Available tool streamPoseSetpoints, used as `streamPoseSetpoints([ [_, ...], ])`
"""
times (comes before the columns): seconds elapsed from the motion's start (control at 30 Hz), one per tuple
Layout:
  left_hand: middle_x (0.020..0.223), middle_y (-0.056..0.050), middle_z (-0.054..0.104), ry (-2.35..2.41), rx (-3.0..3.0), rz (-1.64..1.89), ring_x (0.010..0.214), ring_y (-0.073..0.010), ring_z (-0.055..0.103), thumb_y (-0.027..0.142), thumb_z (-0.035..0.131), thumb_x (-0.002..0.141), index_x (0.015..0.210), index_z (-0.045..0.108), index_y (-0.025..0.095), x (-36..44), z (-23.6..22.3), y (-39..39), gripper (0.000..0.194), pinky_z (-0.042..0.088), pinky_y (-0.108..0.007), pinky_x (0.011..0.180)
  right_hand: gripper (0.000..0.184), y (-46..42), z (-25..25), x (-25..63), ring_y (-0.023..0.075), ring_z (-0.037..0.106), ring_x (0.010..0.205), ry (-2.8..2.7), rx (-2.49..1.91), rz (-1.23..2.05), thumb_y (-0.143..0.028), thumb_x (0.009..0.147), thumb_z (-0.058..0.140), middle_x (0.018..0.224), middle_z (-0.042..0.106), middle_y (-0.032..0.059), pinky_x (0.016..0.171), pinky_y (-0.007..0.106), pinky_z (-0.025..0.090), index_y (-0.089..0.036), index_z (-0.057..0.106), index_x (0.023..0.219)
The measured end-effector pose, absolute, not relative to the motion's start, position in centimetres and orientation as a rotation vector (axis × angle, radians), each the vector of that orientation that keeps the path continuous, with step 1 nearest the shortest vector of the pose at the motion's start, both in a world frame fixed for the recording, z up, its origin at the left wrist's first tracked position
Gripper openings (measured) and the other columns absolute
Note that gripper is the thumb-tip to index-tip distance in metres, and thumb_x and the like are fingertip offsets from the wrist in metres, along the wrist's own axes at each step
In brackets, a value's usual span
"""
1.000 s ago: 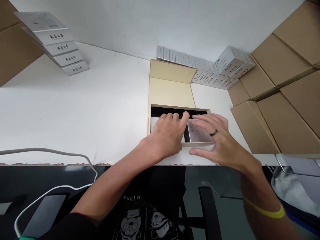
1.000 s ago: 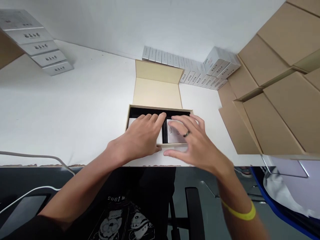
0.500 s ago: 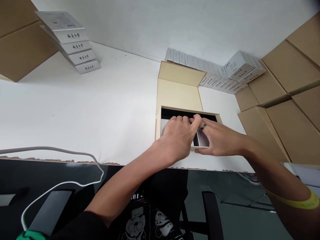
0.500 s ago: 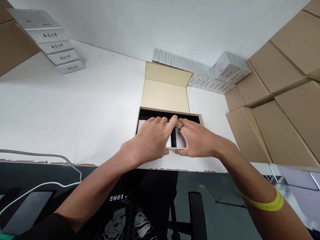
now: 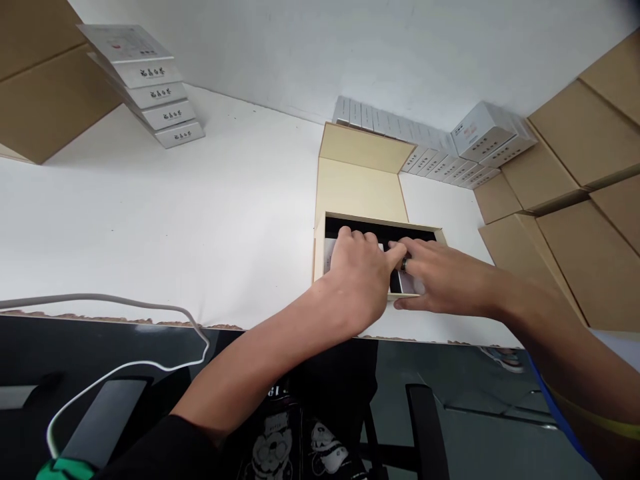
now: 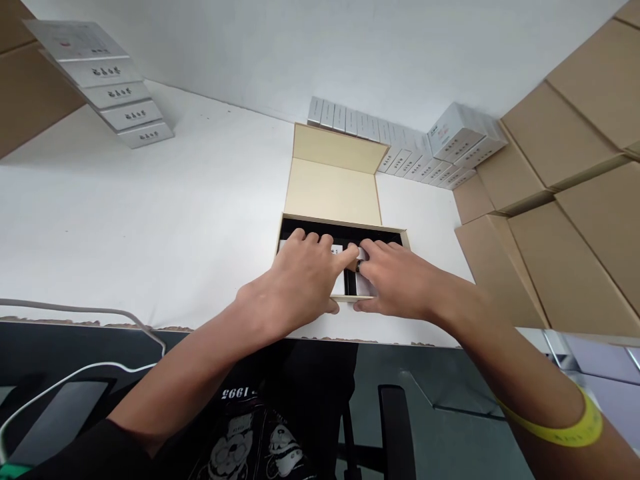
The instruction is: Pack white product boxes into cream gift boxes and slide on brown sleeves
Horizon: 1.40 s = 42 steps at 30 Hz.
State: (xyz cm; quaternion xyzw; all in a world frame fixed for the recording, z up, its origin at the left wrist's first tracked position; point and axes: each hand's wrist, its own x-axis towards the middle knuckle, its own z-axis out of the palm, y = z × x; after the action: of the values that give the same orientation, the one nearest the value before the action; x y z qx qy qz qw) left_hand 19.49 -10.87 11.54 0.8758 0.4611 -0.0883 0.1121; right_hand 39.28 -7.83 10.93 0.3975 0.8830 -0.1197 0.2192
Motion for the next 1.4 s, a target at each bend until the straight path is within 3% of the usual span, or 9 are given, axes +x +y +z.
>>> streamPoseSetpoints([
  [0.23,0.113,-0.015,0.067,1.339,2.606,-0.311,0.096,-0.0312,0.063,0.043,0.076,0.089,0.14,0.058,0.02,19.8,11.8,-10.7,0.059,0.046,-0.04,0.089,0.045,-7.8,10.9,39.3,0.0281,0.057,0.086,2.536,1.047,-0.356,-0.062,0.085,0.068,0.103,0.057,0.0119,0.077,0.053,0.054,-0.02,0.063,0.073],
  [0.5,0.122,-0.019,0.067,1.244,2.571,-0.304,0.106,-0.0341,0.062,0.029,0.076,0.088,0.124,0.073,0.02,20.1,12.4,-10.3,0.037,0.046,-0.041,0.089,0.032,-8.3,10.3,39.7,0.0463,0.039,0.143,2.665,0.996,-0.505,-0.049,0.09,0.069,0.144,0.049,0.0172,0.111,0.073,0.042,-0.018,0.072,0.084],
  [0.7,0.139,-0.02,0.06,1.248,2.675,-0.297,0.128,-0.0382,0.054,0.035,0.077,0.089,0.127,0.068,0.018,19.7,12.1,-11.5,0.042,0.044,-0.05,0.105,0.028,-9.0,10.7,40.8,0.043,0.02,0.158,2.751,0.947,-0.521,-0.048,0.092,0.069,0.164,0.036,0.0131,0.12,0.073,0.034,-0.021,0.075,0.095],
  [0.8,0.147,-0.023,0.054,1.336,2.754,0.148,0.145,-0.0451,0.04,0.039,0.085,0.082,0.131,0.061,0.014,18.6,10.8,-13.9,0.059,0.04,-0.059,0.113,0.042,-9.3,13.3,42.2,0.0403,0.028,0.155,2.778,1.011,-0.562,-0.059,0.088,0.071,0.167,0.033,0.0062,0.114,0.067,0.045,-0.03,0.073,0.118],
  [0.9,0.144,-0.024,0.056,1.532,2.547,0.89,0.145,-0.0437,0.042,0.031,0.078,0.09,0.119,0.061,0.011,17.7,9.0,-17.2,0.04,0.047,-0.058,0.111,0.05,-7.4,15.9,42.5,0.0322,0.047,0.145,2.9,1.21,-0.574,-0.065,0.09,0.066,0.16,0.045,0.0016,0.114,0.055,0.049,-0.037,0.064,0.132],
  [1.03,0.122,-0.015,0.068,1.401,2.163,1.588,0.127,-0.0312,0.059,0.012,0.071,0.087,0.1,0.059,0.017,18.4,6.7,-21.6,0.018,0.059,-0.048,0.099,0.045,0.1,15.4,39.7,0.0262,0.052,0.137,2.933,1.781,-0.254,-0.053,0.101,0.051,0.152,0.051,0.0112,0.114,0.046,0.046,-0.021,0.057,0.133],
  [1.17,0.1,-0.01,0.072,1.194,1.998,1.783,0.099,-0.0256,0.07,0.005,0.062,0.077,0.09,0.059,0.018,20.2,4.7,-24.5,0.018,0.065,-0.04,0.077,0.07,8.3,11.6,36.0,0.0351,0.036,0.147,2.69,1.829,0.093,-0.032,0.091,0.062,0.155,0.04,0.0226,0.124,0.053,0.028,-0.006,0.036,0.151],
  [1.3,0.094,-0.01,0.073,1.193,1.953,1.832,0.09,-0.0252,0.072,0.003,0.057,0.074,0.086,0.058,0.018,20.6,3.7,-25.3,0.019,0.065,-0.039,0.07,0.052,11.5,8.6,35.0,0.0356,0.048,0.134,2.596,1.767,0.152,-0.023,0.088,0.054,0.137,0.056,0.0213,0.121,0.057,0.025,-0.006,0.051,0.138],
  [1.4,0.096,-0.012,0.072,1.26,1.875,1.847,0.088,-0.0248,0.071,0.004,0.057,0.077,0.089,0.058,0.018,19.9,4.0,-25.1,0.018,0.065,-0.04,0.071,0.055,11.7,7.5,35.2,0.0377,0.044,0.133,2.576,1.792,0.229,-0.025,0.087,0.053,0.139,0.051,0.0231,0.116,0.058,0.027,-0.008,0.048,0.139],
])
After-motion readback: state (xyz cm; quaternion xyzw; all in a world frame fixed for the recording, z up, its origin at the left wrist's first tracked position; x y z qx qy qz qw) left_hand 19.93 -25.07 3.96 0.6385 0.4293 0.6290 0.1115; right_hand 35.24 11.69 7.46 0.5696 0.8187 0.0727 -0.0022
